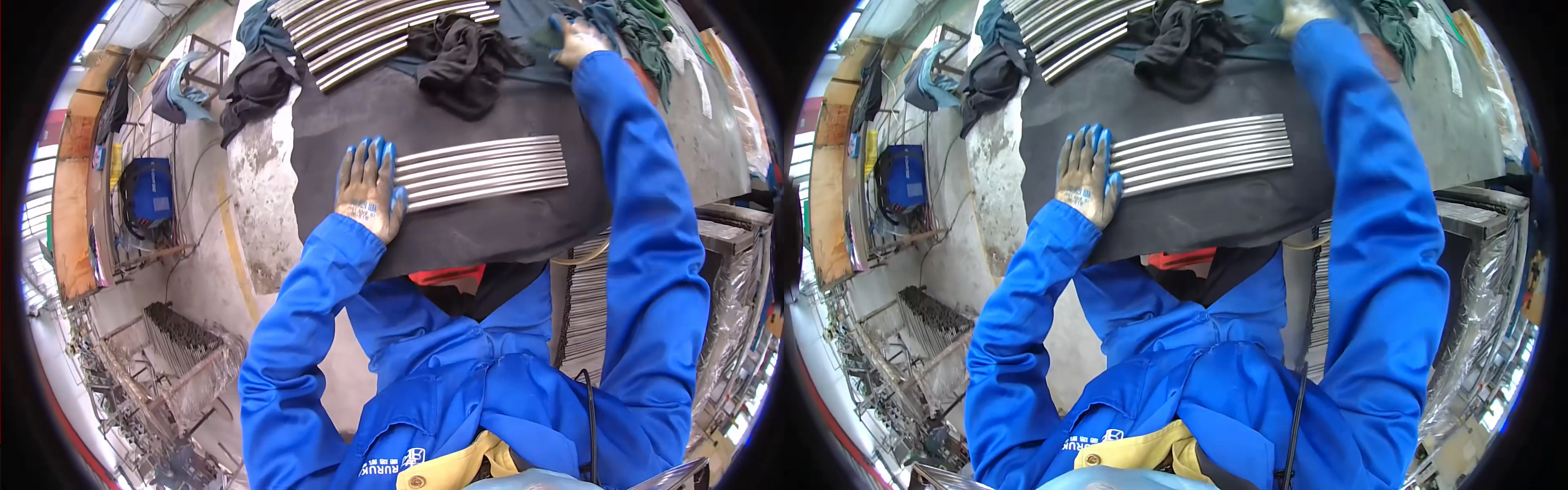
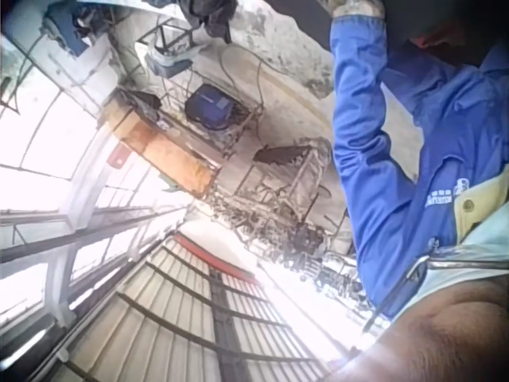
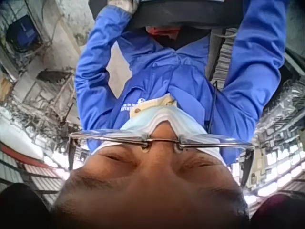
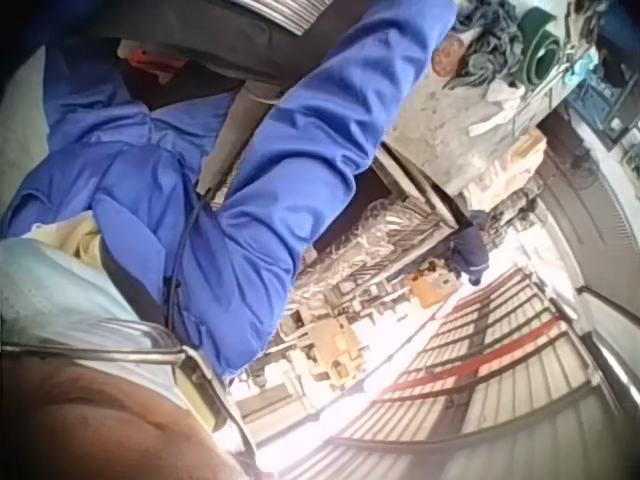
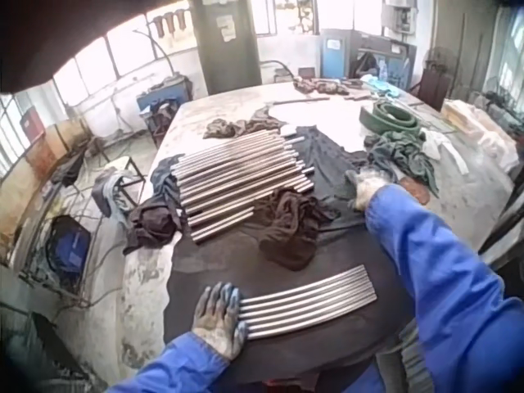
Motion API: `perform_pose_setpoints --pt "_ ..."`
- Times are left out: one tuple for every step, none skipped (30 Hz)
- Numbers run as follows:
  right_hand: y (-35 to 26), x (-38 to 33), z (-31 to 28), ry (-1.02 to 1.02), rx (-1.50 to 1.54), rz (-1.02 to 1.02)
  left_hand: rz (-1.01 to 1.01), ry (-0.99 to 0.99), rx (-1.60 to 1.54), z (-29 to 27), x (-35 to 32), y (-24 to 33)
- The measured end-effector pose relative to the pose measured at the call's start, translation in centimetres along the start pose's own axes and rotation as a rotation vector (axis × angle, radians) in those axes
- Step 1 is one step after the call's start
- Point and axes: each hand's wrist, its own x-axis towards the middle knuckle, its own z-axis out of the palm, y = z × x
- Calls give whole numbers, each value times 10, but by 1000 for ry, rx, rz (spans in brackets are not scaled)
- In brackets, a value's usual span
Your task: Polishing a set of metal rods on a workbench using a handheld pneumatic tool and a cloth.
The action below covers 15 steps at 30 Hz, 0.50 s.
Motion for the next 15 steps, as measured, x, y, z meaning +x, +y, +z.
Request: perform_pose_setpoints --pt "-30 -14 -22 101 42 8 -27 -21 -3 0 -6 -2" --pt "-62 -46 -42 204 79 22 -39 -19 6 -2 -11 -5" --pt "-68 -73 -41 192 75 13 -38 -11 10 -4 -10 -6" --pt "-73 -98 -38 300 323 -232 -37 -2 15 -5 -11 -6" --pt "-77 -124 -38 404 567 -473 -33 13 17 -5 -10 -6" --pt "-89 -154 -39 346 559 -569 -39 8 6 -4 -9 -6" --pt "-100 -179 -40 288 550 -662 -37 8 3 -3 -7 -5" --pt "-104 -198 -34 279 550 -662 -33 7 3 -2 -6 -5" --pt "-108 -212 -26 226 466 -682 -31 6 4 -2 -6 -5" --pt "-109 -220 -23 174 379 -697 -24 8 6 -2 -5 -4" --pt "-110 -221 -24 169 351 -695 -27 5 3 -3 -5 -4" --pt "-114 -222 -27 166 324 -695 -31 -2 14 -4 -7 -4" --pt "-128 -220 -29 165 327 -702 -39 -10 29 -5 -8 -5" --pt "-144 -220 -32 173 282 -719 -38 -14 36 -4 -7 -4" --pt "-154 -221 -34 181 236 -737 -37 -18 44 -4 -5 -3"
